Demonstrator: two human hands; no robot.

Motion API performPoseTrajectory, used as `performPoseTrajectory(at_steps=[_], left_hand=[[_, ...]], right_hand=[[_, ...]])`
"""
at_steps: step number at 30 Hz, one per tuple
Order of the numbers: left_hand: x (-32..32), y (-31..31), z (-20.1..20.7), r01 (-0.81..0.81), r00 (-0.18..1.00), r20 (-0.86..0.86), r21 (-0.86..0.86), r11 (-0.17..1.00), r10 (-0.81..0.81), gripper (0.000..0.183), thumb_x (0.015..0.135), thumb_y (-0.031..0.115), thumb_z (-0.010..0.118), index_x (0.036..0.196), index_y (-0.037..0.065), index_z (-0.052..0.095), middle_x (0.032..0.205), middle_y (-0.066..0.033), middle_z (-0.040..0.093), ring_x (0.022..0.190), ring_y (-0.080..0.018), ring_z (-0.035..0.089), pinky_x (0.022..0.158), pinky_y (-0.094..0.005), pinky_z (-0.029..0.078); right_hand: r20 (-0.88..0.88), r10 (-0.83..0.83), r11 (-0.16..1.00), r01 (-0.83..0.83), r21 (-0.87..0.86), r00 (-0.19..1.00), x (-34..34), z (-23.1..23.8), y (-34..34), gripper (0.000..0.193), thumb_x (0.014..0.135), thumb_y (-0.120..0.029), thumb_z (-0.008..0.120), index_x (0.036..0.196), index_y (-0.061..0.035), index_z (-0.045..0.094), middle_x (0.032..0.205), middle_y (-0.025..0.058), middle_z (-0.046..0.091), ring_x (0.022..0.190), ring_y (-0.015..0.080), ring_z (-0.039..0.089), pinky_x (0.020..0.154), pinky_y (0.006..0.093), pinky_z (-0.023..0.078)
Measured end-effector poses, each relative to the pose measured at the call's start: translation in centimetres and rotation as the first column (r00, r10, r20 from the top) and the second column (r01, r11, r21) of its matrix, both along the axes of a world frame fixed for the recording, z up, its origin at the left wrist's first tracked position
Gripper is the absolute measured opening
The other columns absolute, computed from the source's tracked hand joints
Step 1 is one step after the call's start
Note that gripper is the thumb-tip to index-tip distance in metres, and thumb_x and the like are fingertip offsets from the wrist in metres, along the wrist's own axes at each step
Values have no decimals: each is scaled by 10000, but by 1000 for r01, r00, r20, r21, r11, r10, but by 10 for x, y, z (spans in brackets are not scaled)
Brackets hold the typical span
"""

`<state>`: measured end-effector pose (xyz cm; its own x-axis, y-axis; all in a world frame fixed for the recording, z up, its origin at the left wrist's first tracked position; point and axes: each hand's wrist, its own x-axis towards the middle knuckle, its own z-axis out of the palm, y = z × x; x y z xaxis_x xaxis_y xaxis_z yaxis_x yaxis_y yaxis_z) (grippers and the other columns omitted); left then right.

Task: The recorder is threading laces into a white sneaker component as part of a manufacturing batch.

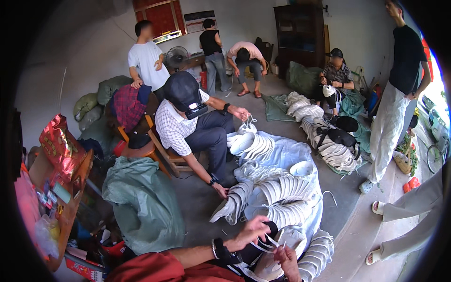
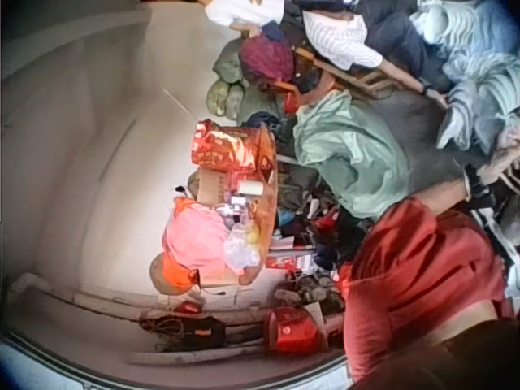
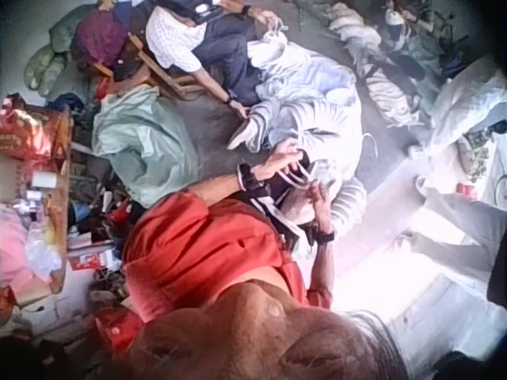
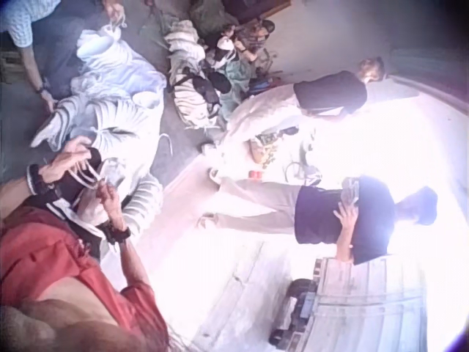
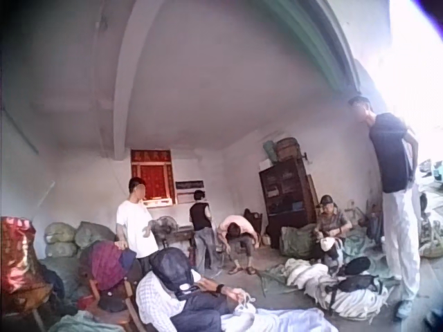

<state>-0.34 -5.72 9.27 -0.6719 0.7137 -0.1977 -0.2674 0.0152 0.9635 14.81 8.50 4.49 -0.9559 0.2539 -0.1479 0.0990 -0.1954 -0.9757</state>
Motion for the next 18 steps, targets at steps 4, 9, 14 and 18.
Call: performPoseTrajectory(at_steps=[4,9,14,18], left_hand=[[-83,-92,-21,-547,834,-142,-80,833,534,460,794,224,639,1166,64,421,925,-72,535,717,-143,579,507,-254,505],[-136,-273,-62,-931,322,-549,-331,153,771,692,728,309,696,1242,0,351,1095,-157,511,969,-268,525,856,-381,443],[-94,-413,-77,-634,456,-656,-713,-298,601,1046,661,564,670,1415,85,127,1415,-252,200,1327,-426,137,1009,-572,257],[-75,-459,-95,-513,568,-594,-797,-320,570,1058,645,571,675,1416,91,133,1431,-256,153,1339,-432,74,1036,-584,176]], right_hand=[[-78,-148,985,140,-101,986,-24,-4,-19,344,947,-333,439,795,-47,556,580,16,551,485,73,485,451,211,360],[-149,-168,976,185,112,975,-39,-11,-45,342,939,-355,452,800,-55,542,579,6,543,488,73,502,450,209,372],[-105,-142,957,163,239,984,-44,-5,-64,341,947,-340,441,793,-49,532,566,0,531,484,67,486,463,199,369],[-51,-137,937,146,318,989,-50,2,-77,337,951,-336,431,789,-56,528,567,1,527,471,68,473,432,200,359]])
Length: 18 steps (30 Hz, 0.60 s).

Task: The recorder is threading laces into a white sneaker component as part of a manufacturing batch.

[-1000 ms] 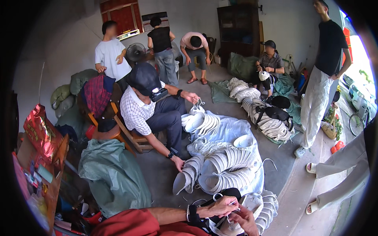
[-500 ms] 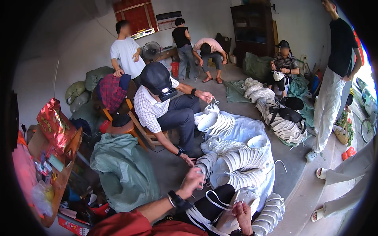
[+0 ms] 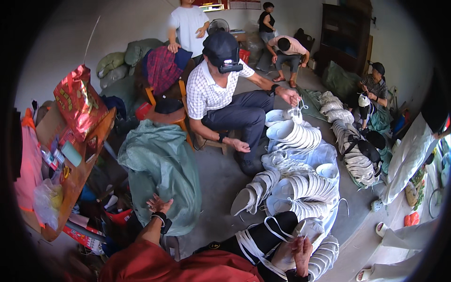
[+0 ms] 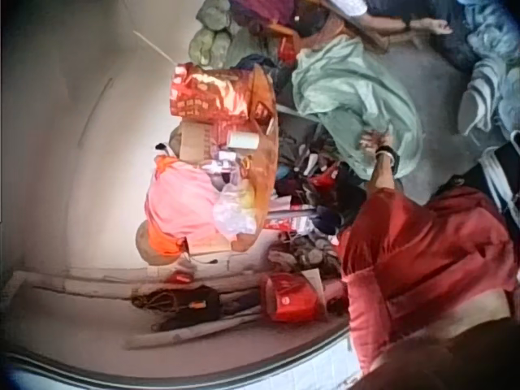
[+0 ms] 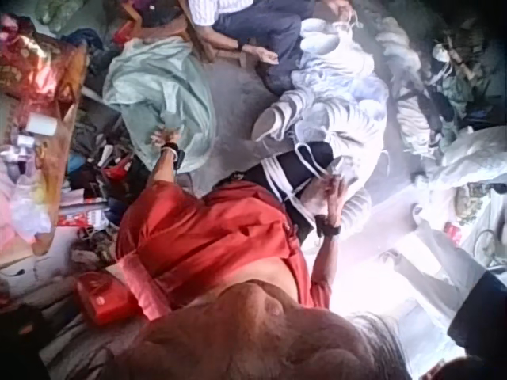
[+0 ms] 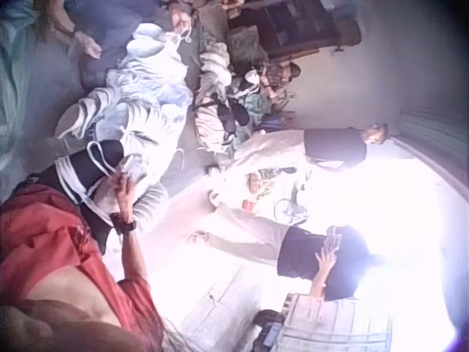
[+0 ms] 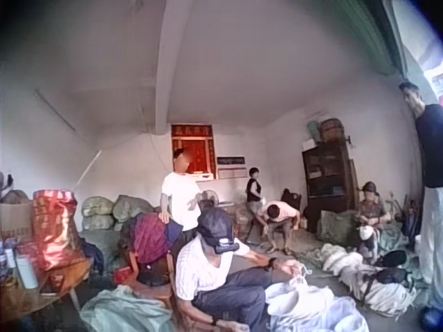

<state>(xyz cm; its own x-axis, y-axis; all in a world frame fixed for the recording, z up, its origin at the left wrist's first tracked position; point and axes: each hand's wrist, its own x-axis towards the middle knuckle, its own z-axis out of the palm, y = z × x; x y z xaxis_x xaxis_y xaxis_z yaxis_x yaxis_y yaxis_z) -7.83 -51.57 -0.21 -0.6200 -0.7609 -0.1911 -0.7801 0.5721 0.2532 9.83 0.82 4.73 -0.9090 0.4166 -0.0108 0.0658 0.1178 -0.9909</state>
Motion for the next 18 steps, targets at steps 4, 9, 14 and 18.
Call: performPoseTrajectory(at_steps=[4,9,14,18], left_hand=[[1,-31,-26,113,993,2,-160,981,-115,1010,662,522,672,1411,91,149,1434,-253,149,1343,-428,53,1047,-579,132],[-8,-97,-34,-186,982,-85,-429,884,166,1012,683,526,659,1412,67,126,1430,-243,177,1332,-419,129,1028,-571,198],[-8,-194,-87,-379,919,52,-159,912,391,777,722,537,626,1263,41,373,1286,-202,421,1149,-382,440,852,-521,404],[-6,-231,-133,-374,925,-199,-318,871,324,518,740,509,611,988,57,564,1030,-176,601,862,-364,605,687,-457,476]], right_hand=[[-25,-31,999,32,42,999,-3,1,-10,353,944,-343,445,779,-43,533,548,17,503,444,88,474,398,212,357],[42,-3,998,5,-61,999,-3,1,-4,329,940,-345,450,796,-59,531,585,27,546,483,102,532,406,210,406],[70,-19,996,26,-88,997,-4,-4,-2,337,931,-362,462,821,-52,536,583,29,556,484,109,553,382,210,420],[88,-28,994,37,-98,996,-4,-7,-2,314,930,-349,472,810,-68,543,563,16,534,482,98,532,398,200,396]])
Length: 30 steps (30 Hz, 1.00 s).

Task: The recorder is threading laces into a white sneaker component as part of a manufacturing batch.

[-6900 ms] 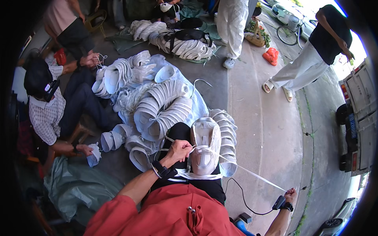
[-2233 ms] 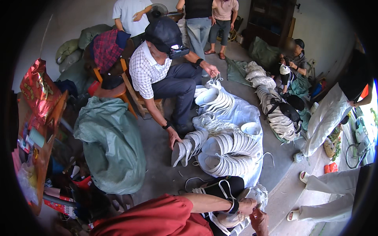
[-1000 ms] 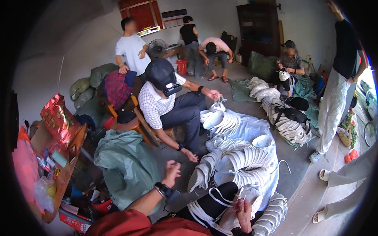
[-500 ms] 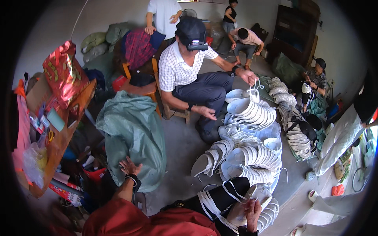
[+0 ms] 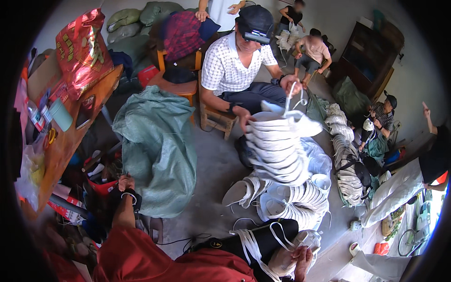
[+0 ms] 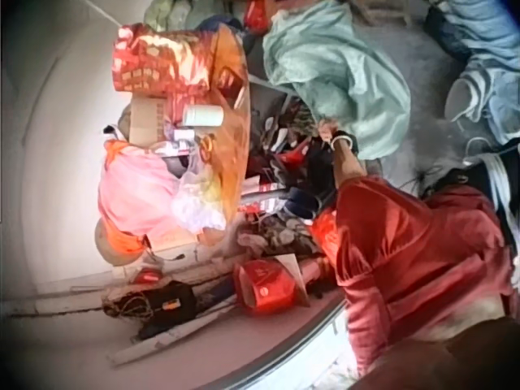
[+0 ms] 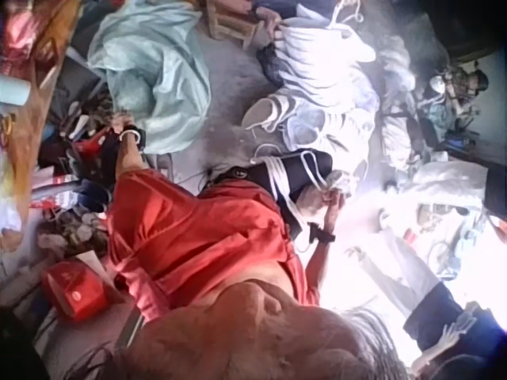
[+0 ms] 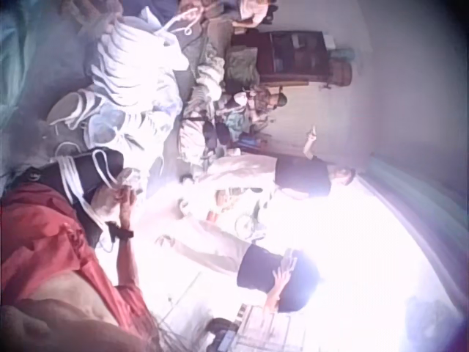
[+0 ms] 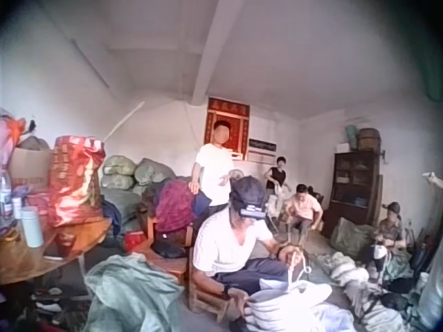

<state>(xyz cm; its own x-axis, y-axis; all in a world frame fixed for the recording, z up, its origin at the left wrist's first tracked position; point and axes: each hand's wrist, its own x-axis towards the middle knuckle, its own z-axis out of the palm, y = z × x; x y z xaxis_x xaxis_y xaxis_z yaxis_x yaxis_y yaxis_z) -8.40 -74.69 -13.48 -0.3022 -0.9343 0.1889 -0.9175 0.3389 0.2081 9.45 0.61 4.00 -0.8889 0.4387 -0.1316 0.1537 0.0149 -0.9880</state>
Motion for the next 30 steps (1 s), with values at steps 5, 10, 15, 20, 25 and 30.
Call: performPoseTrajectory(at_steps=[5,10,15,20,25,30], left_hand=[[2,53,44,318,921,-163,-216,923,-355,294,821,357,515,687,123,632,698,-112,636,716,-318,628,605,-415,480],[-30,167,119,858,334,-153,-360,367,-930,366,851,281,484,555,83,569,632,-128,608,574,-312,574,502,-457,390],[-5,280,120,938,330,-478,261,227,-814,477,826,361,562,493,28,487,436,-95,463,397,-225,443,436,-387,327],[39,324,124,888,269,-678,450,-97,-685,439,845,390,563,558,64,494,501,37,367,464,-83,383,462,-322,311],[59,366,109,843,214,-603,512,-167,-768,462,814,422,583,528,75,479,468,-11,397,447,-139,344,455,-331,289],[59,374,48,934,-286,-429,74,-348,-857,510,824,400,542,485,30,454,429,-165,382,392,-288,392,450,-418,310]], right_hand=[[-40,-31,999,31,16,999,2,-5,3,317,929,-354,472,809,-70,543,552,12,525,483,97,534,386,199,389],[-39,-16,1000,17,8,999,9,-4,9,324,925,-365,475,807,-70,543,559,11,532,477,97,537,379,200,394],[-121,-22,1000,21,-7,992,13,-4,12,337,923,-375,476,795,-70,540,564,14,542,469,95,535,382,204,402],[-114,9,999,-13,-35,993,10,-9,14,332,936,-352,458,785,-66,534,554,17,527,457,90,512,380,202,378],[-154,35,999,-36,-3,987,6,-14,14,322,938,-335,458,781,-63,532,551,24,526,457,101,513,379,207,381],[-107,18,1000,-16,19,994,5,-18,17,309,936,-320,467,785,-58,533,551,29,527,453,114,524,371,218,389]])
